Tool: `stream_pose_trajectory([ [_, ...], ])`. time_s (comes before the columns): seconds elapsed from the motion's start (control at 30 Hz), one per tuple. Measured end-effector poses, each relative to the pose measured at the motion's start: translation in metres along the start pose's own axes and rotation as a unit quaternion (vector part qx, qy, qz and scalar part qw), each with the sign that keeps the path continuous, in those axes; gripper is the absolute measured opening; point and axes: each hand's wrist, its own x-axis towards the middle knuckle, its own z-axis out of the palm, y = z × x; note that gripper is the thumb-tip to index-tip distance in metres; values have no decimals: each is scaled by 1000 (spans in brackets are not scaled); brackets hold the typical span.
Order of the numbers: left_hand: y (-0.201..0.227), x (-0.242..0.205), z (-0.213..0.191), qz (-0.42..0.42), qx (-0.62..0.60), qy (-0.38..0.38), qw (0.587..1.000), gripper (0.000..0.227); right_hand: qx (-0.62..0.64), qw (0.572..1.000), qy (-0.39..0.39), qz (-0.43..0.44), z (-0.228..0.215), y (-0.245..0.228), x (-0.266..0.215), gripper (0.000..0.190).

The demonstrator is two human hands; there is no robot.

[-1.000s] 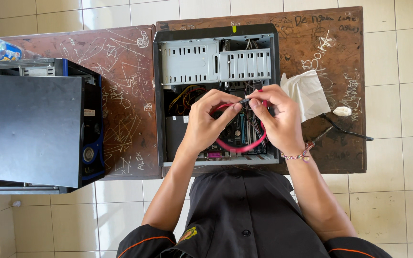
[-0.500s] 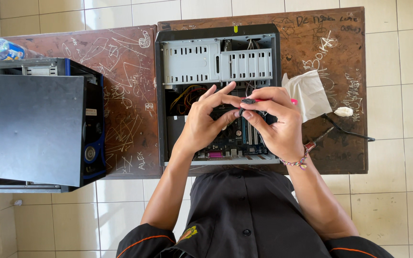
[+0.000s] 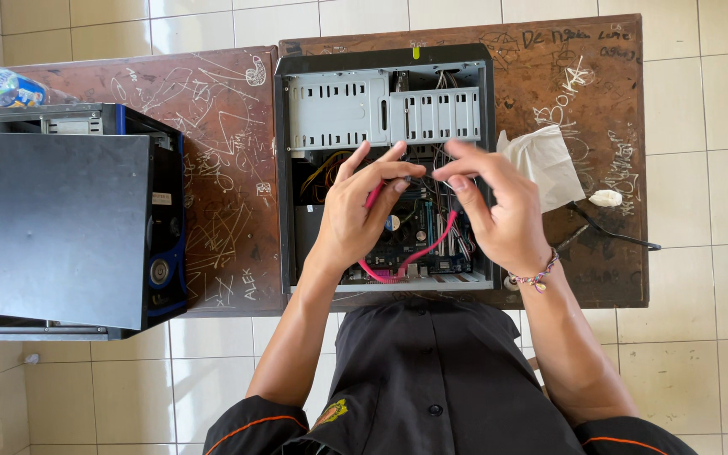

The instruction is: The person connects several internal cables inside an open desktop computer case. They plug in a pink ribbon cable, a black power connector, and a black SATA cable into the motherboard and drive bays, then tuck the wires into the case.

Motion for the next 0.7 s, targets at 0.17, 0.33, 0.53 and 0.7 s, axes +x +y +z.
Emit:
stream_pose_trajectory([
  [0.17, -5, 0, 2, -29, 7, 24, 999, 14, 33, 993, 0, 109, 18, 31, -22, 25],
  [0.33, 5, -4, -8, -52, -59, 37, 996, 18, -23, 970, 46, 238, 23, 74, -60, 11],
  [0.53, 45, 3, -31, 9, -66, 54, 996, 17, 152, 879, -56, 449, 30, 59, -68, 30],
  [0.7, 87, -4, -46, 61, -46, 28, 997, 16, 92, 874, -93, 469, 43, 52, -60, 79],
])
